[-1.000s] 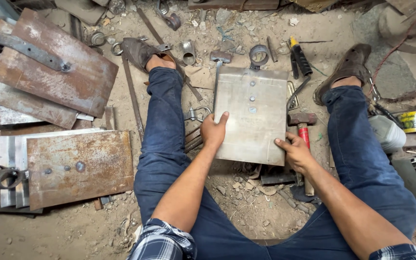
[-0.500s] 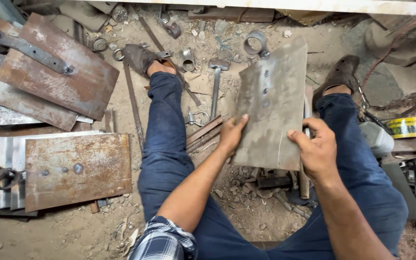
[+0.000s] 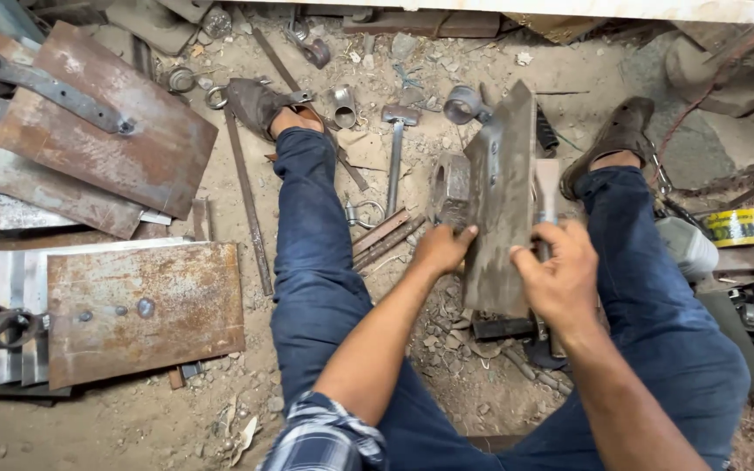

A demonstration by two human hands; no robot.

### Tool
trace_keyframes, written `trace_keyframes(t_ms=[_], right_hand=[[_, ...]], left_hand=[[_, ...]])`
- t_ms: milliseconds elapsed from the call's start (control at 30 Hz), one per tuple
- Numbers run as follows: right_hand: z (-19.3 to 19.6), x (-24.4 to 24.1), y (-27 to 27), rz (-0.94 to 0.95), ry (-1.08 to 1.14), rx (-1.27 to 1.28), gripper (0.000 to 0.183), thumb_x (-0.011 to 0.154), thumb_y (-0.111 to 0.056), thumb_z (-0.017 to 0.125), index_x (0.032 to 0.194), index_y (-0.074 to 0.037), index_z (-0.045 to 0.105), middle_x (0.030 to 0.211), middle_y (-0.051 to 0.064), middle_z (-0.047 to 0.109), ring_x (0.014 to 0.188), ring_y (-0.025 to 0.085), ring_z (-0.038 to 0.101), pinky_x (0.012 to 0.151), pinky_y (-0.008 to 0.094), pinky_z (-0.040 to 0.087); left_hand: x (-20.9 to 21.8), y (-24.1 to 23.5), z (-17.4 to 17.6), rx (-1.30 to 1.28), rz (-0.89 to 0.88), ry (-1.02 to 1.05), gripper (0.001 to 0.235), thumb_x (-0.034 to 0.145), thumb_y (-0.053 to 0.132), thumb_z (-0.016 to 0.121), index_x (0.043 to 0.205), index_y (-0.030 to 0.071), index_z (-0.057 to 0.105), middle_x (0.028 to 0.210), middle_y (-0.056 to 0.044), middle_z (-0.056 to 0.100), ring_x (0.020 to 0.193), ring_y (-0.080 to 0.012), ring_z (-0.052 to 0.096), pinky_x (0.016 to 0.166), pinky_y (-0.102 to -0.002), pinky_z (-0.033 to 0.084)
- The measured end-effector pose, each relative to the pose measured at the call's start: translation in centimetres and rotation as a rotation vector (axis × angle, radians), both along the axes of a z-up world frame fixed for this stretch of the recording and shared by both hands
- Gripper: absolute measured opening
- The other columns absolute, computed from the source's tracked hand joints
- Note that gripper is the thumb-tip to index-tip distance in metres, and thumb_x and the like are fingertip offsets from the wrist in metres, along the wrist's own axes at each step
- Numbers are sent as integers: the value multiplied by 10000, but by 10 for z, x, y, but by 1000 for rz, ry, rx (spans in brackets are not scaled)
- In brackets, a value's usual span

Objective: The person holds a metal plate and strikes it with a hammer before using a chisel and hammer to chip away at the plate's surface.

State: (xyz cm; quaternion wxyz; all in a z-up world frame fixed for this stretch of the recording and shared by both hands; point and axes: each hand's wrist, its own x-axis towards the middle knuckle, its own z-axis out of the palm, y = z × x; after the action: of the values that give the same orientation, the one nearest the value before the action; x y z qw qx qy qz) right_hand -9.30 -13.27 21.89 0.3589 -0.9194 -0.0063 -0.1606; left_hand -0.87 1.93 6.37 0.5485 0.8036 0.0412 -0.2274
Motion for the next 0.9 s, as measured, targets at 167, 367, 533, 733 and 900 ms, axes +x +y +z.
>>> trace_keyframes(t_ms=[167, 367, 533, 733, 900], right_hand=[[8, -13, 26, 61, 35, -34, 289, 802, -182, 775, 1005, 19, 728, 988, 157, 576, 586, 221, 607, 552, 361, 500], [-10, -21, 54, 139, 81, -83, 241, 783, -195, 758, 968, -42, 732, 1047, 166, 609, 658, 254, 687, 599, 389, 574], [-59, -18, 42, 236, 9, -51, 243, 761, -206, 847, 961, -85, 780, 897, 132, 638, 736, 298, 704, 655, 398, 578], [-64, -6, 15, -8, 520, 570, 456, 931, -35, 609, 1377, -110, 548, 1058, 103, 715, 738, 178, 742, 606, 301, 615], [-80, 4, -11, -13, 447, 332, 522, 939, -66, 647, 1441, -118, 516, 973, 122, 710, 685, 195, 695, 625, 325, 567]], left_hand=[[-26, 25, 68, 160, 97, -313, 629, 965, 585, 498, 1179, 56, 763, 1053, -209, 786, 945, -321, 741, 882, -441, 567], [-72, 27, 90, -372, 192, 151, 685, 1001, 631, 443, 1138, 5, 685, 1010, -121, 728, 861, -227, 703, 781, -366, 599], [-76, 32, 49, -130, 302, 10, 609, 1082, 498, 530, 1055, -74, 736, 957, -204, 755, 877, -219, 680, 784, -389, 537], [-72, 37, -56, -608, 567, -65, 358, 1046, 236, 529, 1201, -45, 687, 1113, -106, 756, 987, -192, 693, 900, -344, 524], [-66, 38, -45, -622, 584, 12, 350, 1050, 240, 530, 1224, -33, 661, 1127, -109, 745, 1004, -193, 687, 905, -345, 520]])
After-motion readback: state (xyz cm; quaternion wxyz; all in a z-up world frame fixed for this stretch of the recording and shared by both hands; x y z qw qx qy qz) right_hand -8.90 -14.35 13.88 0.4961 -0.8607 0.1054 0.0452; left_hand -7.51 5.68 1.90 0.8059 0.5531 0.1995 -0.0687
